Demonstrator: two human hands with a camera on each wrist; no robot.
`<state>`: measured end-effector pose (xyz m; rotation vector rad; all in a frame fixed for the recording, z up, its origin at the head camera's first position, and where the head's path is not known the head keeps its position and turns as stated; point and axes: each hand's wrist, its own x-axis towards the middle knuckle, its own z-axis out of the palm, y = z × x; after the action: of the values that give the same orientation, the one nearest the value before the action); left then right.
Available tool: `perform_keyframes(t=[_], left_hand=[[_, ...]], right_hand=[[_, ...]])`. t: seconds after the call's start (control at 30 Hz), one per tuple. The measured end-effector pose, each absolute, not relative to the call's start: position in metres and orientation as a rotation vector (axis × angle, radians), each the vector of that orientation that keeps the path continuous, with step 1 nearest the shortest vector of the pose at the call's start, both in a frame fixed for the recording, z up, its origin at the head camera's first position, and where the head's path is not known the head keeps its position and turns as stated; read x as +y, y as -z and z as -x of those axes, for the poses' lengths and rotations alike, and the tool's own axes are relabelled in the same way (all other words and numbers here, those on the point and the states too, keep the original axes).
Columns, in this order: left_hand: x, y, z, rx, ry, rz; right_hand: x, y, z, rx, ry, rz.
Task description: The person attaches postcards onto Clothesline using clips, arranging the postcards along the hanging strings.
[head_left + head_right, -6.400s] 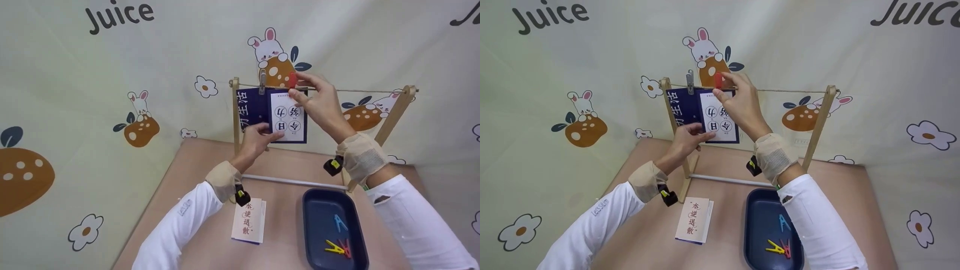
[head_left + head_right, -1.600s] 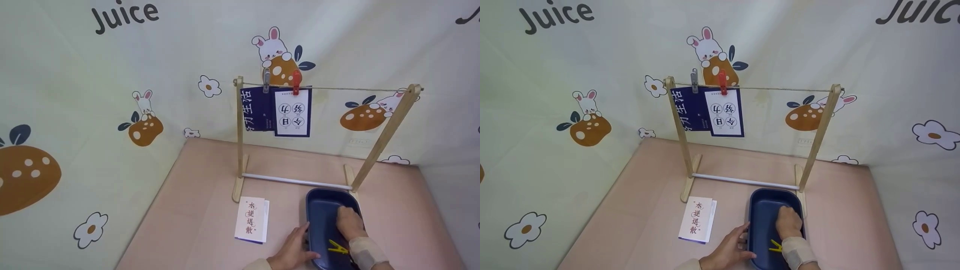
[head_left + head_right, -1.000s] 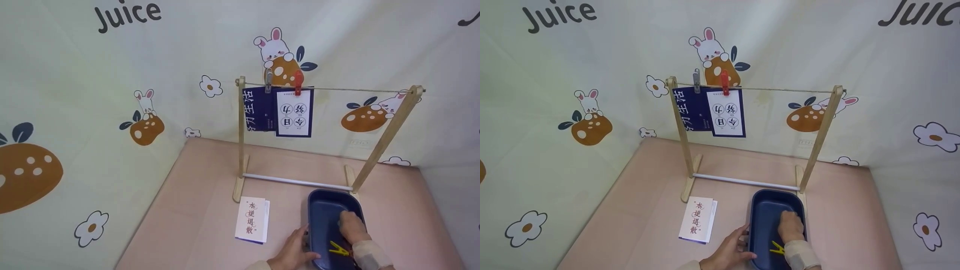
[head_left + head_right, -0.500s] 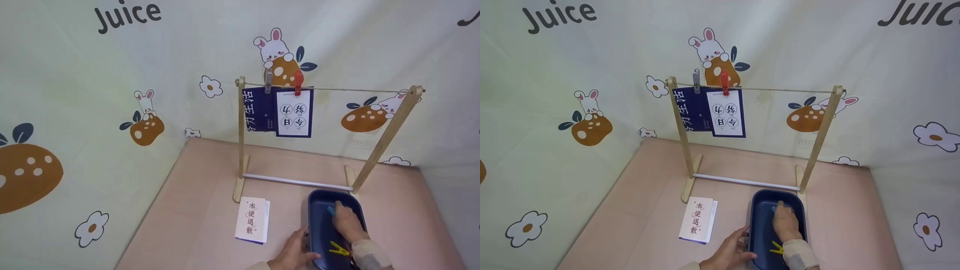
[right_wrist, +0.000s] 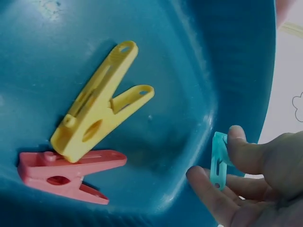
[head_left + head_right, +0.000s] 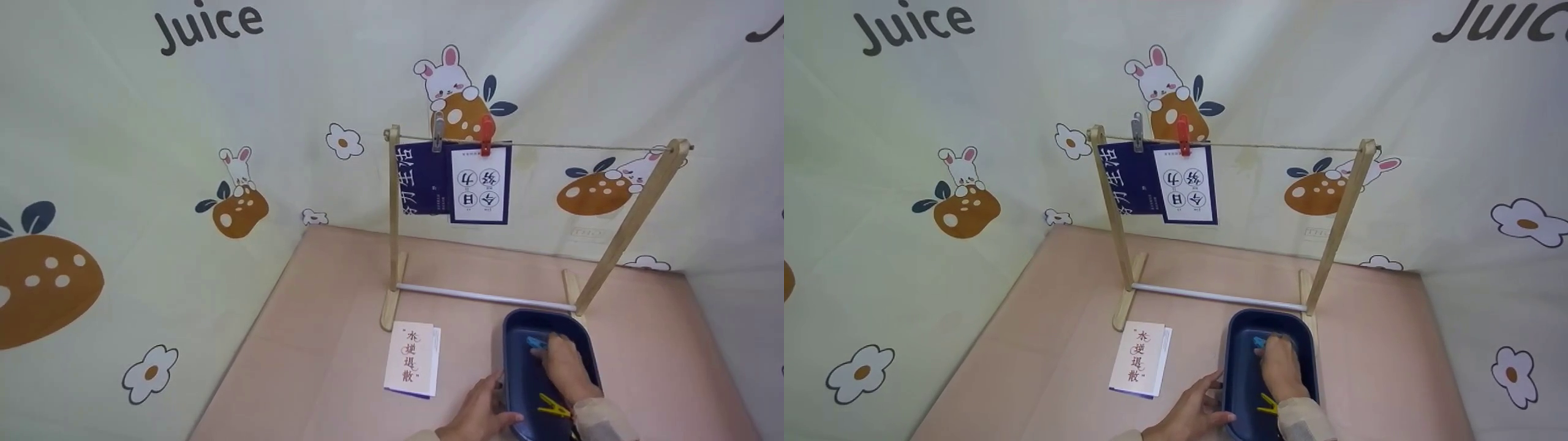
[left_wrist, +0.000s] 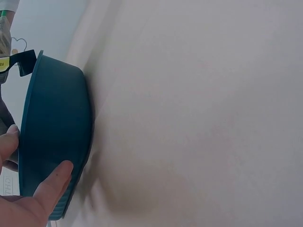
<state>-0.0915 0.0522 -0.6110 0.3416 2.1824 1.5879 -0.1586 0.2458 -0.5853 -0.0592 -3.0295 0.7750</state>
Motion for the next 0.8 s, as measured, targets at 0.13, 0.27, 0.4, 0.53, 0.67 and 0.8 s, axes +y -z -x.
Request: perform_keyframes(t=[0.13,0.27,0.4,0.53,0.67,0.8], left_hand=[[0.051,0.611,0.091,2.216,-1.551,-0.32],[0.048,0.61,0.093,2.256,-1.537,-0.276],[0.042,0.611,0.095,2.254,-1.588,-0.267],[0.035,0.612,0.098,2.291,-1.614,-0.263],[0.026,0.611,0.099,2.36,-1.599,-0.247],[0.014,0.607,0.101,2.421,-1.562,-0.233]], right_hand=[[0.246,0.585,0.159,-3.012,-0.77,0.06],[0.246,0.584,0.159,-2.984,-0.758,0.054],[0.246,0.582,0.159,-2.987,-0.778,0.089],[0.245,0.579,0.159,-2.982,-0.79,0.123],[0.243,0.576,0.16,-2.935,-0.798,0.098],[0.24,0.572,0.16,-2.875,-0.791,0.042]])
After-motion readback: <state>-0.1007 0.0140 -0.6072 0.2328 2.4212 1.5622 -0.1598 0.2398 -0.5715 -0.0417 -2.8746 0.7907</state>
